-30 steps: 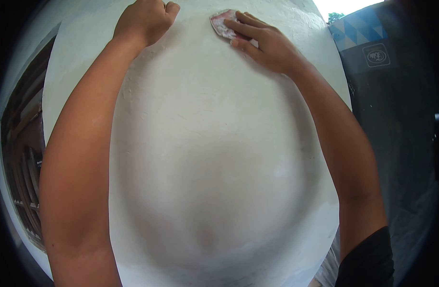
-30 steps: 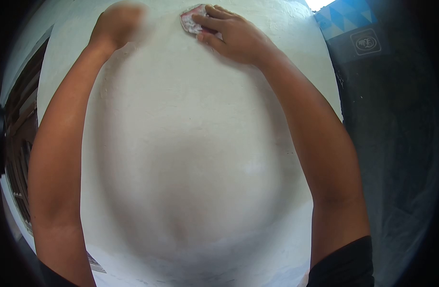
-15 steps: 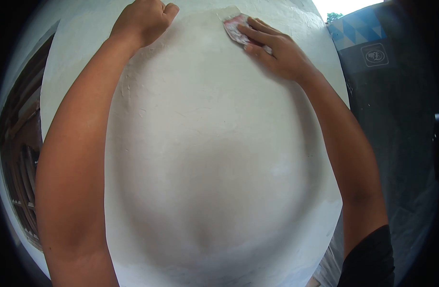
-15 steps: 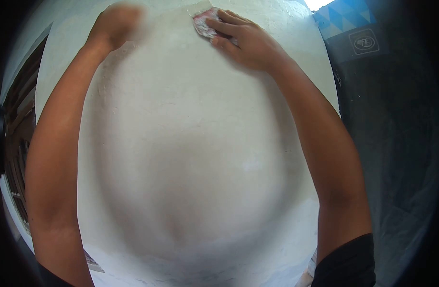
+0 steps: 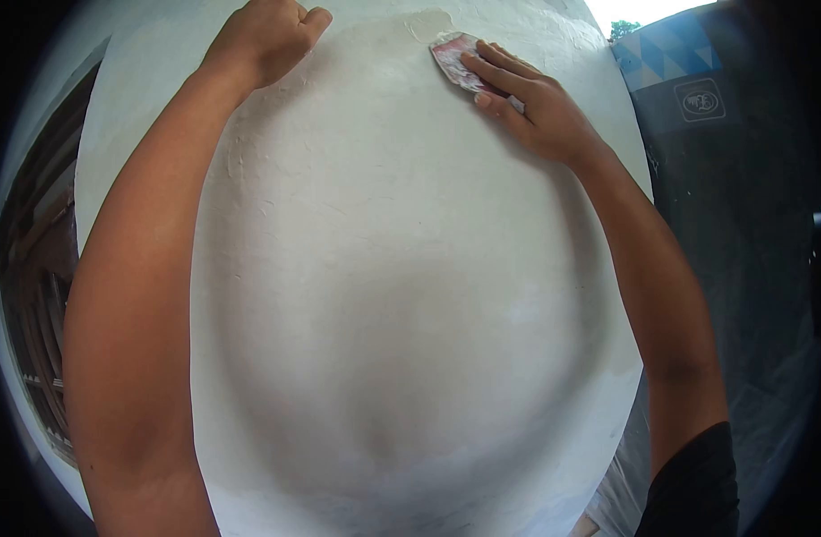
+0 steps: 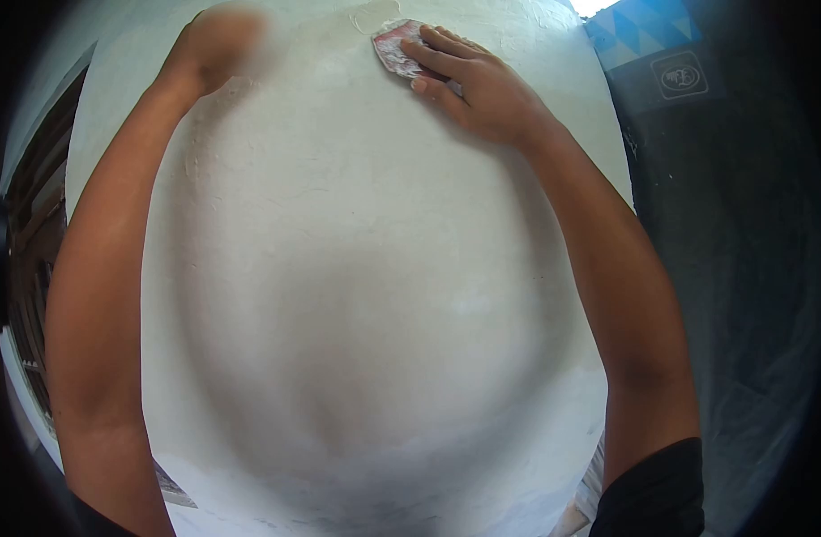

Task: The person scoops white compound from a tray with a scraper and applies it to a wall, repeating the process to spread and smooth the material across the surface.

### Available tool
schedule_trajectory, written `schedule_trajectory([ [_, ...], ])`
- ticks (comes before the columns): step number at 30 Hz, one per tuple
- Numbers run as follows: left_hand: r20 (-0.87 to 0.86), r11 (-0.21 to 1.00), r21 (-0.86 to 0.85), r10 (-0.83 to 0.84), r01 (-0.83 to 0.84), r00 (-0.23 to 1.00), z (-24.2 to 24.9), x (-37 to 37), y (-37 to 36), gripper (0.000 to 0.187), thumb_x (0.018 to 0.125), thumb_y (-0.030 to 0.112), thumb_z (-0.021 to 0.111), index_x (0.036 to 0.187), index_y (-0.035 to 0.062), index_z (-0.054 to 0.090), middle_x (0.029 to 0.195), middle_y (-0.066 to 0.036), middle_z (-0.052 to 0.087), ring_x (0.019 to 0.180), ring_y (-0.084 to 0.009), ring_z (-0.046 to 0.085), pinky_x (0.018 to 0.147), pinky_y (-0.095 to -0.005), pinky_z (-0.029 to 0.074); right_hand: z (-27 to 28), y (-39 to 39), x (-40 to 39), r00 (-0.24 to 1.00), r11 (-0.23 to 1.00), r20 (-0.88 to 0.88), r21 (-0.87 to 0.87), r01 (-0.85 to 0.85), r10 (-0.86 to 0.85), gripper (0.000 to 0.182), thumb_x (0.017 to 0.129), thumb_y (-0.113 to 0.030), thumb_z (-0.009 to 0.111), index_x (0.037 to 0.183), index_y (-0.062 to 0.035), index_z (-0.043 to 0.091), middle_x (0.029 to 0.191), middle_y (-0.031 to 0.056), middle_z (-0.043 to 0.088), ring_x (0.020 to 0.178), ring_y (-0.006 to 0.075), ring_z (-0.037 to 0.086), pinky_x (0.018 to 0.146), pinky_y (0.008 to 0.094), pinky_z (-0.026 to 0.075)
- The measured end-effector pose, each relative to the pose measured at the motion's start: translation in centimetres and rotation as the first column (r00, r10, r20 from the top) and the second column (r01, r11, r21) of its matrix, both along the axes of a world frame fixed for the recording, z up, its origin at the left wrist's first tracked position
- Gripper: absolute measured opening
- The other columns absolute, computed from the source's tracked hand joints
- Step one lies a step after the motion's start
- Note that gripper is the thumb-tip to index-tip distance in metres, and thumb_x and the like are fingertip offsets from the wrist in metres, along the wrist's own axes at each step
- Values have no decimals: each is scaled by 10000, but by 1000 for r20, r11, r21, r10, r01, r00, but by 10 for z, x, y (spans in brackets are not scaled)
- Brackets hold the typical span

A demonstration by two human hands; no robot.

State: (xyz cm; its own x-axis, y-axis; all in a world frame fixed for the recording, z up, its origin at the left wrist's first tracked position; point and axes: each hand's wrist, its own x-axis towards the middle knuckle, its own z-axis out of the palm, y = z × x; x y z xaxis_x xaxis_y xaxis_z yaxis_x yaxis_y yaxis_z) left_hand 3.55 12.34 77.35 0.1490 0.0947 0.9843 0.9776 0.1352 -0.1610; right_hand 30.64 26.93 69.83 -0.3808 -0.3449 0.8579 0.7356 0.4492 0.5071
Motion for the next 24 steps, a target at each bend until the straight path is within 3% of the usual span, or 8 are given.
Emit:
schedule_trajectory([
  [2, 30, 1000, -20, -5, 5, 1000, -1, 3, 0, 418, 953, 276, 487, 692, -14, 636, 648, -153, 610, 598, -229, 510, 637, -405, 455, -2, 1, 4, 996, 996, -38, -48, -79, 78, 478, 1006, -431, 535, 1440, -232, 529, 1536, 102, 435, 1441, 287, 370, 1185, 418, 325],
  [7, 58, 997, 55, -60, 56, 997, -1, -3, 10, 384, 918, 251, 515, 653, -9, 616, 636, -142, 606, 592, -223, 512, 625, -407, 449, 7, 0, -9, 999, 999, -42, 18, -34, 34, 492, 1007, -450, 529, 1434, -206, 535, 1531, 101, 443, 1441, 291, 370, 1183, 423, 324],
  [9, -201, 977, 83, -175, 194, 964, 2, -17, 17, 416, 913, 292, 411, 619, 2, 464, 581, -163, 526, 558, -264, 482, 647, -414, 460, -1, 2, -5, 1000, 1000, -14, 20, -3, 4, 492, 1009, -445, 527, 1432, -194, 537, 1531, 105, 442, 1442, 293, 369, 1182, 425, 325],
  [12, -174, 990, 9, -140, 144, 975, 7, -21, 14, 419, 916, 295, 413, 624, 2, 480, 589, -164, 533, 565, -267, 492, 662, -410, 467, -9, -2, 4, 1000, 999, -23, -38, -12, 11, 488, 1010, -414, 539, 1429, -164, 537, 1525, 131, 445, 1440, 304, 369, 1175, 428, 328],
  [14, -159, 987, 44, -146, 155, 976, 3, -15, 16, 419, 918, 291, 413, 619, 2, 471, 576, -159, 516, 552, -262, 471, 656, -408, 464, 0, -4, 1, 994, 995, -45, 29, -98, 99, 490, 1003, -412, 550, 1419, -155, 546, 1509, 159, 458, 1433, 320, 379, 1171, 431, 328],
  [20, -165, 990, 37, -131, 139, 978, 8, -18, 19, 418, 919, 286, 421, 614, 2, 449, 550, -149, 476, 532, -250, 427, 635, -402, 449, -1, 1, 5, 999, 1000, -38, -11, -26, 26, 482, 1011, -412, 531, 1420, -158, 546, 1515, 163, 448, 1434, 323, 377, 1170, 436, 328],
  [24, -141, 986, 17, -165, 169, 976, 4, -17, 14, 411, 916, 281, 436, 621, -5, 448, 552, -148, 471, 533, -249, 432, 636, -403, 449, 1, -1, 13, 993, 997, -96, -31, -65, 62, 476, 1010, -382, 536, 1425, -150, 539, 1524, 147, 442, 1432, 317, 381, 1173, 430, 328],
])
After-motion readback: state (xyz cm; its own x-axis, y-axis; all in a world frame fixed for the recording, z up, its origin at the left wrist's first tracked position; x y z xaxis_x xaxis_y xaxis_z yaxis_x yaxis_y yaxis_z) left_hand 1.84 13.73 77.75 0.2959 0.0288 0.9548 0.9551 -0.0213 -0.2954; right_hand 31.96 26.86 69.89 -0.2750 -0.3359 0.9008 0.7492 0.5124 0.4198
